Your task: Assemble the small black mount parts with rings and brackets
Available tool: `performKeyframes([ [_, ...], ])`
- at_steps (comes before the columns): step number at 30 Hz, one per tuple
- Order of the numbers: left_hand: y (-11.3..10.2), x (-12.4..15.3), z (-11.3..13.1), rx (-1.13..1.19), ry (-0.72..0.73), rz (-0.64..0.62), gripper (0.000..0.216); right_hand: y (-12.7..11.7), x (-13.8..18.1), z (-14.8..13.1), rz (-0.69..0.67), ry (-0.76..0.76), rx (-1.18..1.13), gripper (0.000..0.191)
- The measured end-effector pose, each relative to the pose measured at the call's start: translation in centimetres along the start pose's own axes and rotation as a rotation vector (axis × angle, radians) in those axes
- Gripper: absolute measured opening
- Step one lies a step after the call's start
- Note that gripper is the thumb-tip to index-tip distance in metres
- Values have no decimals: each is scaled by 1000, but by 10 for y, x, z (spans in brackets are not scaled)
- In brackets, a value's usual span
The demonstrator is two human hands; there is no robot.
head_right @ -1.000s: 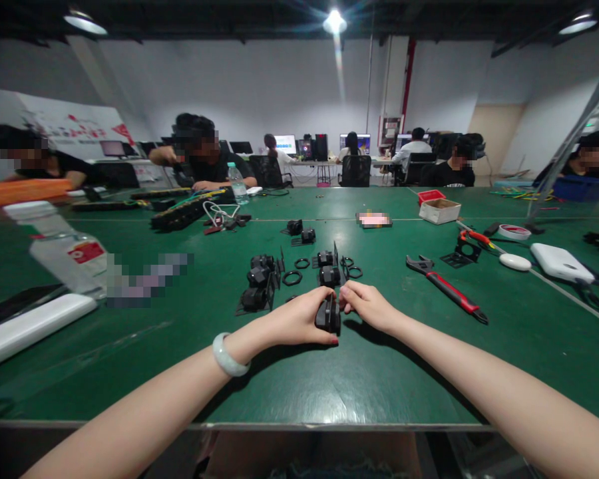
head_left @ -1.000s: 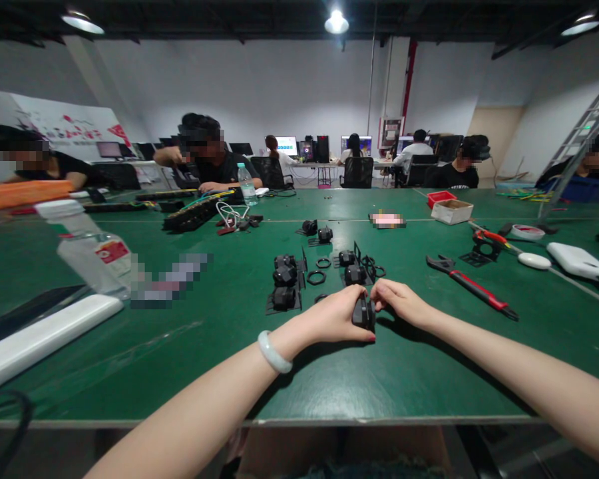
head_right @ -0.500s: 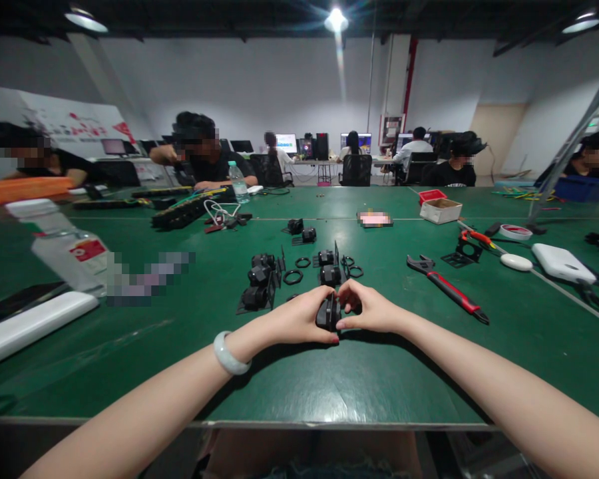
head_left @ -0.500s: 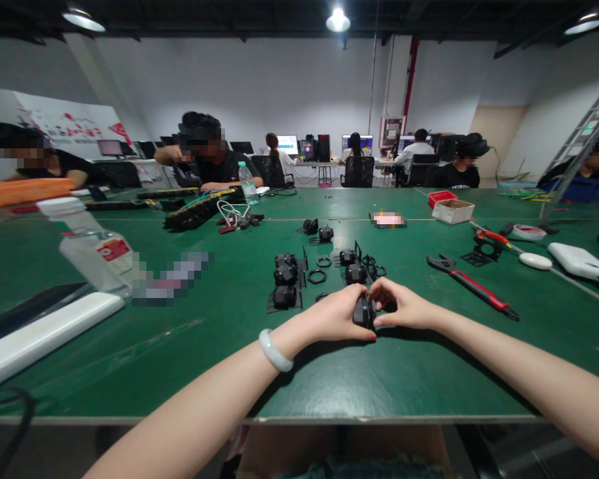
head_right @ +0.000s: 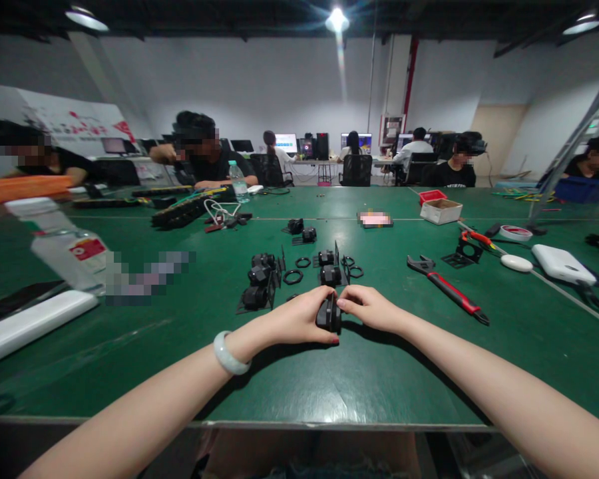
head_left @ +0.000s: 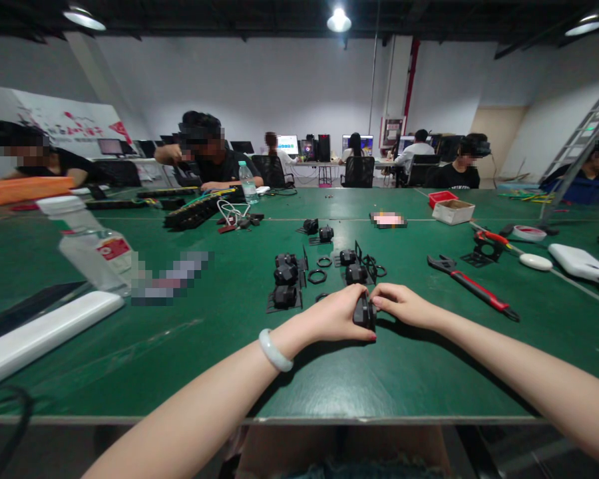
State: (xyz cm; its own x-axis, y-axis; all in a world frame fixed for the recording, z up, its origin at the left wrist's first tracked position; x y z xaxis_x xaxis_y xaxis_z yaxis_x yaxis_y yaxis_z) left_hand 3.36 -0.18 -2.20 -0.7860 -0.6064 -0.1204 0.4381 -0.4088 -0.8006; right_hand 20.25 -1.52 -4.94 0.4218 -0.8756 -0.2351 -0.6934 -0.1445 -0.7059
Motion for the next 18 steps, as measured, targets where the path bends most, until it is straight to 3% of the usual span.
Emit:
performKeyframes([
  [9,-1,0,1,5,12,8,64,4,-2,5,59,48,-33,35],
  [14,-1,0,2,-4,-14,-8,59,2,2,3,-17,-14,-170,31],
  [18,-1,0,1,-12,15,-6,57,1,5,-2,-52,-66,-141,46],
])
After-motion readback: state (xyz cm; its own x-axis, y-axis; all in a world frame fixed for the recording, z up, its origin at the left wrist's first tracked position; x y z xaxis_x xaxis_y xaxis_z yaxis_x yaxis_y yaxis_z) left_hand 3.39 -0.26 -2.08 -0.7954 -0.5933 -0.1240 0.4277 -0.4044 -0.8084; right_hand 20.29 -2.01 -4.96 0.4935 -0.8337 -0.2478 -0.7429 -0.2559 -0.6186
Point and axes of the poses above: each hand's wrist, its own x-axis away from the middle knuckle, its own y-axis out of the palm, z = x × y, the point moved 2 cm from there along -x, towards the middle knuckle, and after that the axes turned 6 degrees about x, right-handed, at the moved point
